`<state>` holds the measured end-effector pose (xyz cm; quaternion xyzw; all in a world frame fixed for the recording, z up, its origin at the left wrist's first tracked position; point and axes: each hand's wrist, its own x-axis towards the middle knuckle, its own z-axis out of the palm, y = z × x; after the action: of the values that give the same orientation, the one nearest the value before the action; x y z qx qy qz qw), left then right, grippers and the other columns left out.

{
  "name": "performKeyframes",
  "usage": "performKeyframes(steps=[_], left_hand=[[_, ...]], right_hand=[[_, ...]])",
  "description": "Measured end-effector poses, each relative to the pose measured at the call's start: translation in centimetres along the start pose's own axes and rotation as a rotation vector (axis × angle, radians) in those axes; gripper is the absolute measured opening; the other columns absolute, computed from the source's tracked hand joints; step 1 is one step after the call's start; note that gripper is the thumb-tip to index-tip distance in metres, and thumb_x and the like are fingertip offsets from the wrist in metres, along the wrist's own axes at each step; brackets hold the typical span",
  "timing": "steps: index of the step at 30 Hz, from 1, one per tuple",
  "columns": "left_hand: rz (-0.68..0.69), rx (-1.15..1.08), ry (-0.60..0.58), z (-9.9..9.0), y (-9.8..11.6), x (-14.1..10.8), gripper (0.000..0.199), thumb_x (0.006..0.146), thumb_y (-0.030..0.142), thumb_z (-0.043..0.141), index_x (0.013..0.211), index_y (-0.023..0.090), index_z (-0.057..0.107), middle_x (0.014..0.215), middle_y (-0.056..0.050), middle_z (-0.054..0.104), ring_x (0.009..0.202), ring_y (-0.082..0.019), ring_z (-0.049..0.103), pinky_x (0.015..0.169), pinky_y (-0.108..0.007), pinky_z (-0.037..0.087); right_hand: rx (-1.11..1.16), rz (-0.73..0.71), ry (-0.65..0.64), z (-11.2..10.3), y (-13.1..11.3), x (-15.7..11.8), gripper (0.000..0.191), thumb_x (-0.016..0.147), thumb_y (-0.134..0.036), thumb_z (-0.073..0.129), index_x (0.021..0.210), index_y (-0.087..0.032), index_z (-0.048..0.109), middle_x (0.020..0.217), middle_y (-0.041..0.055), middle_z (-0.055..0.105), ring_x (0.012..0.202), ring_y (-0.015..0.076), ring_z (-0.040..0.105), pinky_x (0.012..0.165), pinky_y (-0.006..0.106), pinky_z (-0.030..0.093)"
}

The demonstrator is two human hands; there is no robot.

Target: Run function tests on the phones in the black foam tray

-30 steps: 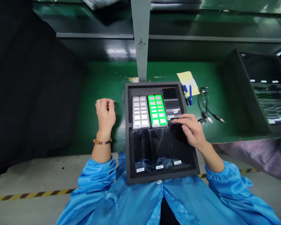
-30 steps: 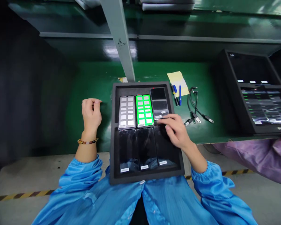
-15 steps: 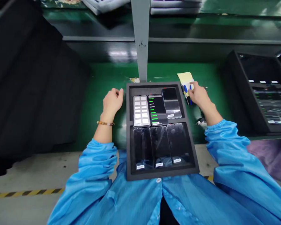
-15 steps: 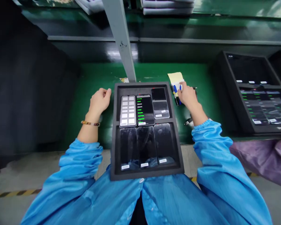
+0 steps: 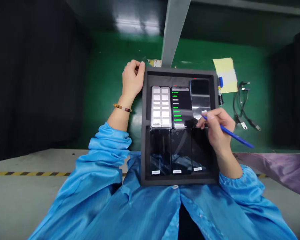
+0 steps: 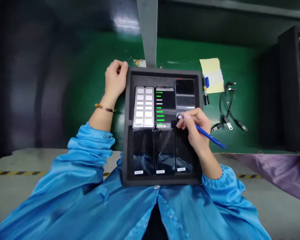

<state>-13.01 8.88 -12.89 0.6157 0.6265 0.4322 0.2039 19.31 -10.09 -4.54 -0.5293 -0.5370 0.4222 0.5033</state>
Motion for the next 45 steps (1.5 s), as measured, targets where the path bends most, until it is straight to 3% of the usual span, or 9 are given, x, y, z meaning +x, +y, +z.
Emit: performKeyframes(steps=[5,10,16,27,33,38,45], left_hand=[[-0.004,-0.040,-0.041,-0.3,0.1,0.0,0.052,0.108,0.072,0.055,0.086,0.025,0.058,0.086,0.000,0.057,0.082,-0.016,0.048,0.083,-0.035,0.038],[-0.023,-0.042,-0.016,0.0,0.5,0.2,0.035,0.113,0.038,0.063,0.083,0.024,0.053,0.084,0.000,0.054,0.082,-0.019,0.045,0.081,-0.037,0.032],[-0.003,-0.029,-0.010,0.0,0.7,0.1,0.030,0.113,0.027,0.061,0.084,0.023,0.053,0.087,-0.002,0.056,0.085,-0.019,0.049,0.084,-0.038,0.033],[0.055,-0.076,0.020,0.3,-0.4,0.4,0.030,0.113,0.029,0.064,0.084,0.022,0.056,0.085,-0.001,0.058,0.085,-0.018,0.053,0.084,-0.037,0.033],[0.022,0.020,-0.052,-0.1,-0.5,0.5,0.024,0.115,0.029,0.061,0.092,0.024,0.057,0.091,0.000,0.059,0.090,-0.016,0.055,0.086,-0.035,0.040],[0.061,-0.010,-0.044,-0.2,-0.4,0.4,0.030,0.116,0.033,0.058,0.088,0.023,0.054,0.087,0.000,0.057,0.088,-0.016,0.053,0.084,-0.036,0.039],[0.049,-0.037,-0.029,-0.1,-0.4,0.3,0.029,0.115,0.034,0.060,0.089,0.022,0.057,0.087,0.001,0.057,0.087,-0.015,0.051,0.083,-0.035,0.038]], right_hand=[[-0.043,0.028,-0.001,1.6,0.6,-0.4,0.034,0.096,-0.037,0.085,0.087,-0.027,0.054,0.057,-0.0082,0.066,0.040,0.0123,0.056,0.039,0.026,0.037],[-0.191,-0.018,0.002,1.5,1.4,-0.8,0.046,0.095,-0.030,0.084,0.066,-0.025,0.048,0.051,-0.0064,0.054,0.042,0.0108,0.049,0.047,0.030,0.040],[-0.269,-0.045,-0.064,1.4,1.7,-1.0,0.049,0.098,-0.031,0.080,0.066,-0.025,0.043,0.055,-0.0066,0.048,0.047,0.0095,0.042,0.050,0.030,0.036],[-0.406,-0.100,-0.095,1.6,0.9,-0.9,0.046,0.096,-0.024,0.077,0.065,-0.022,0.043,0.059,-0.0067,0.049,0.052,0.0081,0.042,0.053,0.027,0.037],[-0.386,-0.085,-0.074,1.6,1.1,-0.9,0.049,0.098,-0.032,0.076,0.065,-0.023,0.041,0.058,-0.0060,0.046,0.051,0.0097,0.039,0.052,0.029,0.036],[-0.356,-0.019,-0.052,1.6,1.3,-1.0,0.052,0.100,-0.043,0.075,0.067,-0.025,0.040,0.058,-0.0057,0.046,0.052,0.0108,0.039,0.054,0.030,0.037],[-0.376,-0.081,-0.089,1.6,0.8,-0.7,0.053,0.099,-0.037,0.077,0.065,-0.023,0.039,0.056,-0.0062,0.043,0.051,0.0100,0.035,0.052,0.030,0.033]])
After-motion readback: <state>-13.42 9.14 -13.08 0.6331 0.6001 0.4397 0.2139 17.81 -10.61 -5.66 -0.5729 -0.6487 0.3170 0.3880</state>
